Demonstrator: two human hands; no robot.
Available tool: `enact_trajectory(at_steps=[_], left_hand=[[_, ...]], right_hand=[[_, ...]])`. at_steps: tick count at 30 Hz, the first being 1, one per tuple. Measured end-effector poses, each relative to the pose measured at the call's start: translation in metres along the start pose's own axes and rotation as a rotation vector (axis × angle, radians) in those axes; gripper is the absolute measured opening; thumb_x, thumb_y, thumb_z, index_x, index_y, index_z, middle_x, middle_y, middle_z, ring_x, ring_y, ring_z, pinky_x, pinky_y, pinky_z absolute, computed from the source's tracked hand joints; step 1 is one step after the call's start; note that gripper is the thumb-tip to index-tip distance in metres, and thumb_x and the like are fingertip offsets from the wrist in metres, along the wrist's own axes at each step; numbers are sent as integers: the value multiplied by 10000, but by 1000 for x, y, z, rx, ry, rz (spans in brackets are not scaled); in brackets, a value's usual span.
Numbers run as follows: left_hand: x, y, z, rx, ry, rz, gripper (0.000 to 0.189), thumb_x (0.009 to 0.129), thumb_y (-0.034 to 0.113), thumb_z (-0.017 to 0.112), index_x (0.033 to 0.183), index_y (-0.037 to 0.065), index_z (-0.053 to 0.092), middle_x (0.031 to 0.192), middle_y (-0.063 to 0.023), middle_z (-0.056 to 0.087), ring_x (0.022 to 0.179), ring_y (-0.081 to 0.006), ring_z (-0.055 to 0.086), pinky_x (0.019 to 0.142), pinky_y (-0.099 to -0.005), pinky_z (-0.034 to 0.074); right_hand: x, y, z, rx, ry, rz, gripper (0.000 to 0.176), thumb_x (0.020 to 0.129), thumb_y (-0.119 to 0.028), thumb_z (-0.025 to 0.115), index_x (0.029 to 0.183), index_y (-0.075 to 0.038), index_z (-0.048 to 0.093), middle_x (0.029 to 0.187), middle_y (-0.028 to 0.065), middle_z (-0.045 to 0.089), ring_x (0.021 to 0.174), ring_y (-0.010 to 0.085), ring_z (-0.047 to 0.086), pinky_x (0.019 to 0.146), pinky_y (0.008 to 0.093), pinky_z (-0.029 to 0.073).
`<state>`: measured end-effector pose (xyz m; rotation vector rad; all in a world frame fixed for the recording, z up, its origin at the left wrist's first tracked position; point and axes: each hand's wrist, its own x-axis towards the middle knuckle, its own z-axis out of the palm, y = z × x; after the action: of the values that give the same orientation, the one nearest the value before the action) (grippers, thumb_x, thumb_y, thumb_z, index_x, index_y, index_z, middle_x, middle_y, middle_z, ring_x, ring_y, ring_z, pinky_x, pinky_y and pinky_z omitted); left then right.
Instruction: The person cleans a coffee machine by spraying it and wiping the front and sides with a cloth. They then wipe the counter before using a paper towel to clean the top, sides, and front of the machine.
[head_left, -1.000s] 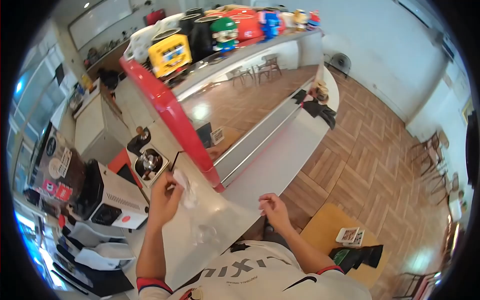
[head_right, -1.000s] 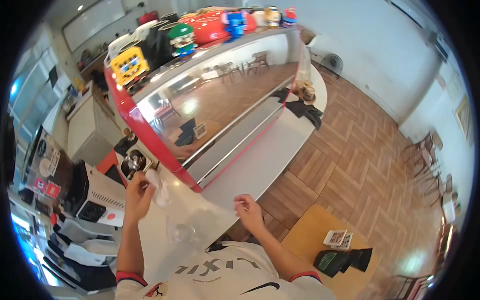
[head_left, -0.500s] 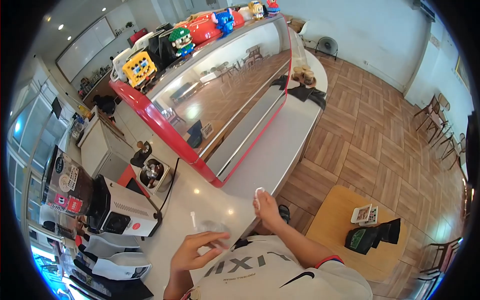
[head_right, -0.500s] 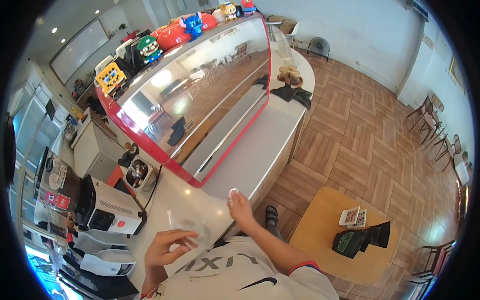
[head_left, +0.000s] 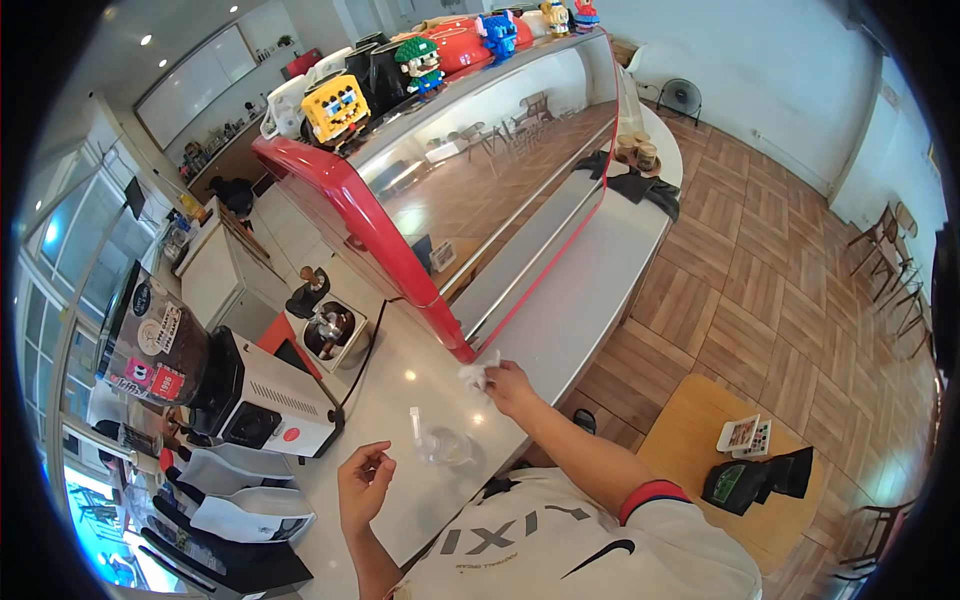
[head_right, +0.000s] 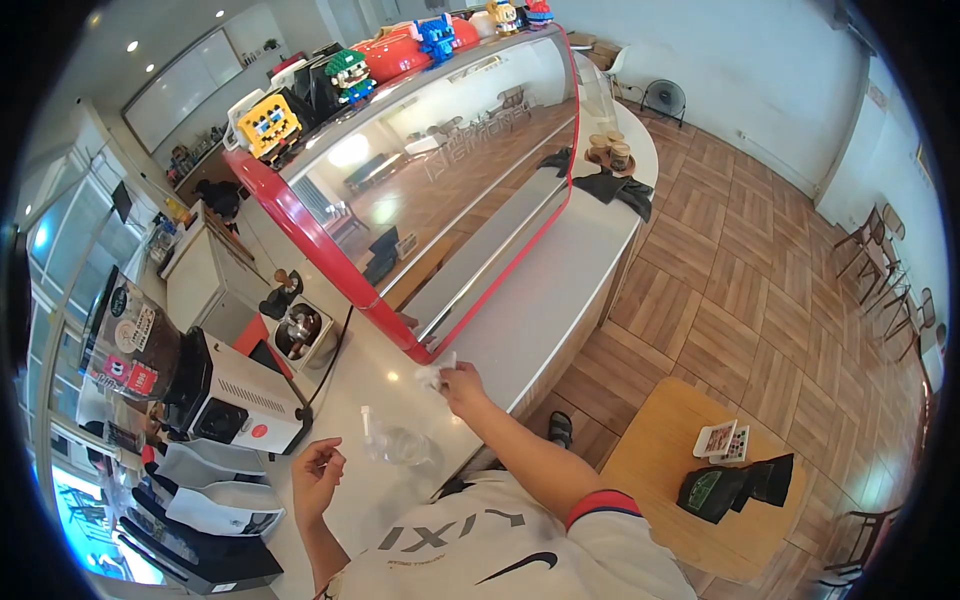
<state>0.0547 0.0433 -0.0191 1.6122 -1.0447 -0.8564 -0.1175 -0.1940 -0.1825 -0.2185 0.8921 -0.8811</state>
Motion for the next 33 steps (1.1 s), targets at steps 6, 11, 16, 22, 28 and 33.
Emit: enact_trajectory(at_steps=[6, 11, 16, 22, 28, 33], left_hand=[[4, -24, -7, 211, -44, -115, 548, 792, 169, 816, 1272, 22, 598, 982, -36, 627, 835, -96, 571, 651, -237, 474], [8, -50, 14, 342, -35, -67, 919, 673, 240, 897, 1446, 57, 435, 1238, -129, 567, 1048, -236, 586, 815, -377, 523], [18, -72, 53, 361, -39, 77, 840, 712, 236, 874, 1407, 19, 454, 1307, -182, 543, 1169, -321, 565, 948, -445, 476], [30, -81, 84, 164, 105, -4, 514, 821, 216, 801, 1200, -49, 576, 1048, -151, 644, 949, -211, 627, 820, -337, 512], [29, -92, 91, 54, 247, 149, 264, 896, 109, 697, 1087, -39, 590, 1028, -120, 634, 922, -189, 613, 799, -317, 507], [8, -83, 71, 68, 309, 182, 216, 907, 82, 665, 1067, -38, 584, 1065, -123, 616, 965, -196, 599, 857, -330, 489]], right_hand=[[-41, -30, 65, -65, 34, -143, 270, 902, 15, 591, 1156, 15, 498, 1036, 136, 593, 986, 243, 637, 831, 361, 562], [-86, -82, 59, -538, -163, -783, 279, 901, -13, 608, 1163, -6, 513, 1045, 97, 581, 821, 145, 612, 657, 282, 546], [-40, -150, -43, -552, 194, -762, 255, 871, -23, 601, 1123, -57, 579, 944, 32, 589, 777, 112, 553, 679, 266, 478], [-16, -127, -74, -1197, 264, -874, 347, 802, -83, 643, 1146, -66, 605, 1043, 179, 666, 989, 358, 652, 879, 438, 515], [-34, 27, -15, -1567, -367, -740, 347, 815, -20, 576, 1155, -66, 629, 1138, 215, 600, 1040, 394, 609, 898, 460, 509], [-33, 75, 4, -1844, -876, -1075, 363, 860, -95, 538, 1211, -31, 605, 1122, 169, 561, 982, 307, 619, 801, 398, 550]])
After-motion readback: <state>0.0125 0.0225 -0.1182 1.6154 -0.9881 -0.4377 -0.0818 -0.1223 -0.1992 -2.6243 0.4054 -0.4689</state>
